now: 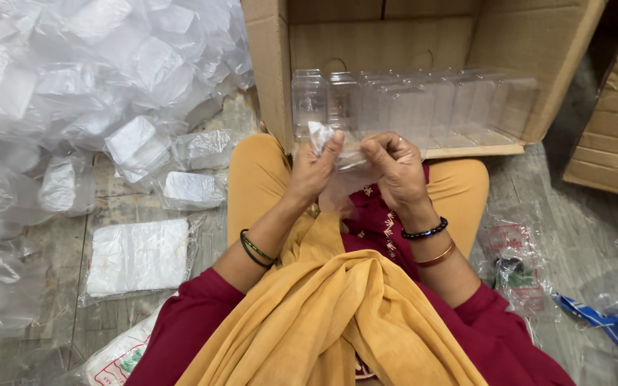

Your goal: The person sits on the floor and wraps clear plastic containers in thin plastic bags one at a time, then places each wrapped container into a cardboard box in front of them. They occasionally reach to the side to grab more empty bags or wrapped bundles and continue bagging containers.

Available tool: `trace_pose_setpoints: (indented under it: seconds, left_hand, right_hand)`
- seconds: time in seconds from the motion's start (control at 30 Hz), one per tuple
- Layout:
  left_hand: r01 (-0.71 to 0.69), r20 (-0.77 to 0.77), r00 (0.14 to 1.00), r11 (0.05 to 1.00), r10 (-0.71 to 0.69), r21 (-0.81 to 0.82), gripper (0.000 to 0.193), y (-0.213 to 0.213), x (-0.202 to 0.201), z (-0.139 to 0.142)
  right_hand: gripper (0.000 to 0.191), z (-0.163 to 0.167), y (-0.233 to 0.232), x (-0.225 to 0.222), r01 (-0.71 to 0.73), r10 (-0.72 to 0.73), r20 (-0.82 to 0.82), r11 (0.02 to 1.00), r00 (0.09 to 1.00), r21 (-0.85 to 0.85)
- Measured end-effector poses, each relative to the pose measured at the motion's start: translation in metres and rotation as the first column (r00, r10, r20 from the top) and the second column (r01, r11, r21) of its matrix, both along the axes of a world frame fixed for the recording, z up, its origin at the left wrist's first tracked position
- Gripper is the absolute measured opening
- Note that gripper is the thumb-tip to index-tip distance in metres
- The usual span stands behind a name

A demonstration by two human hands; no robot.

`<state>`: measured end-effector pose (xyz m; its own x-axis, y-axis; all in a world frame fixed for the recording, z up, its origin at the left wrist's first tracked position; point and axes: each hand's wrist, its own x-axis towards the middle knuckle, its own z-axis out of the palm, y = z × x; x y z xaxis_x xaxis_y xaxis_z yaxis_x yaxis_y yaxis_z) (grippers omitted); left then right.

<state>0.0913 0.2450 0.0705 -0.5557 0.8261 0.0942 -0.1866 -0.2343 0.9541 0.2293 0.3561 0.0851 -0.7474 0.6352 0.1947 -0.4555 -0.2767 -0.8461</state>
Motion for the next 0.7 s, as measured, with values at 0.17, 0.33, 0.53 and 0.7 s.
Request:
trace_pose_setpoints:
  seconds: [0.17,0.33,0.53,0.7]
  left_hand:
    - [0.242,0.24,0.937,0.968,-0.252,0.073,0.032,-0.011,0.004,0.006]
    - [0.344,0.463,0.782,0.909,-0.417,0.237,0.032,-0.022,0.002,0.006]
    - [0.36,0.313,0.878,0.93,-0.362,0.067,0.033,-0.018,-0.006,-0.01]
    - [0.673,-0.013,0.71,0.685,-0.704,-0.279,0.035,-0.061,-0.044,0.017]
  right_hand:
    - [0.015,-0.008,0.013,0.007,-0.215,0.213,-0.043,0.919,0.976,-0.332]
    - [0.013,-0.014,0.006,0.018,-0.201,0.199,-0.031,0.962,0.98,-0.187]
    - [0.014,-0.01,0.011,0.032,-0.176,0.179,0.0,0.965,0.984,-0.196]
    - [0.014,0.011,0.037,0.07,-0.137,0.129,0.248,0.99,0.96,0.017]
